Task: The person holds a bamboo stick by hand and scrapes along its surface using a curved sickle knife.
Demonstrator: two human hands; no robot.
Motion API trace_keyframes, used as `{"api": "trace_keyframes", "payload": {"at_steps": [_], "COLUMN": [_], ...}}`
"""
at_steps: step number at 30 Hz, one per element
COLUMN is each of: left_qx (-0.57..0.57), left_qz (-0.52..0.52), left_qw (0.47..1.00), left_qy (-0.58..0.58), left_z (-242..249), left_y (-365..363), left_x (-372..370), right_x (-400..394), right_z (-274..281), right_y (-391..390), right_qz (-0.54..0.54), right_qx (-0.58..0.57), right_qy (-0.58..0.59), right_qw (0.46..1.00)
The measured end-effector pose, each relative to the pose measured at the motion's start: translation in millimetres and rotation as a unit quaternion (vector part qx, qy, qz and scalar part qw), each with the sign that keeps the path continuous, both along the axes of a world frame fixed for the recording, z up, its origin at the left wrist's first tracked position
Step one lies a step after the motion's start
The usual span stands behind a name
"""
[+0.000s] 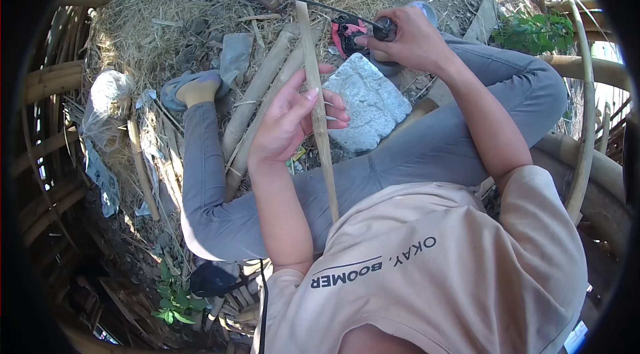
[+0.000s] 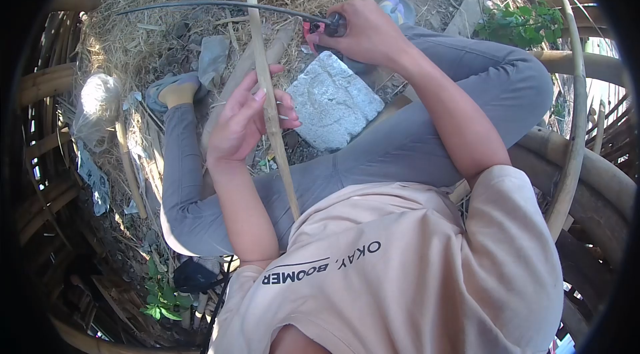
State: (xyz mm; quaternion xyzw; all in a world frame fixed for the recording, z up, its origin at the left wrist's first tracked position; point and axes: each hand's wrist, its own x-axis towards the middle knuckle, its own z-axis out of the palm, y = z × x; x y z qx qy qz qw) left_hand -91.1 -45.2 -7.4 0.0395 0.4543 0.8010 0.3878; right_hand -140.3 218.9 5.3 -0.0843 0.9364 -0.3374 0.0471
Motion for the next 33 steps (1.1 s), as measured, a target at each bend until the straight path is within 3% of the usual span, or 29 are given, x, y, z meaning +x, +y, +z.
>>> {"api": "trace_keyframes", "payload": {"at_steps": [10,13,16,19,22,25,28,33], "left_qx": [0.001,0.009,0.06,0.189,0.157,0.01,-0.022,0.081], "left_qz": [-0.003,0.028,0.008,0.013,0.048,0.151,0.197,0.113], "left_qw": [1.0,0.997,0.994,0.962,0.969,0.979,0.973,0.984], "left_qy": [-0.017,-0.069,-0.09,-0.194,-0.184,-0.138,-0.115,-0.108], "left_z": [-14.5,-9.5,-18.0,-31.6,-26.1,-3.6,5.6,-17.3], "left_y": [4.1,6.4,-0.4,-4.8,0.2,17.7,26.5,9.3], "left_x": [0.9,0.1,-3.3,-6.3,-3.9,1.1,3.5,-0.7], "right_x": [0.0,1.6,2.1,3.6,4.5,4.7,4.4,6.4], "right_z": [-9.0,-6.5,-2.8,-3.1,-8.1,-4.3,-0.4,-5.5], "right_y": [1.4,-1.6,-4.3,-5.5,-4.8,-5.7,-7.7,-12.3], "right_qz": [0.024,0.027,0.031,0.046,0.058,0.052,0.043,0.062], "right_qx": [-0.018,-0.02,-0.004,-0.006,-0.029,-0.016,0.006,0.027], "right_qy": [0.025,0.017,0.005,0.009,0.022,0.011,-0.003,-0.006], "right_qw": [0.999,0.999,1.0,0.999,0.998,0.998,0.999,0.998]}}
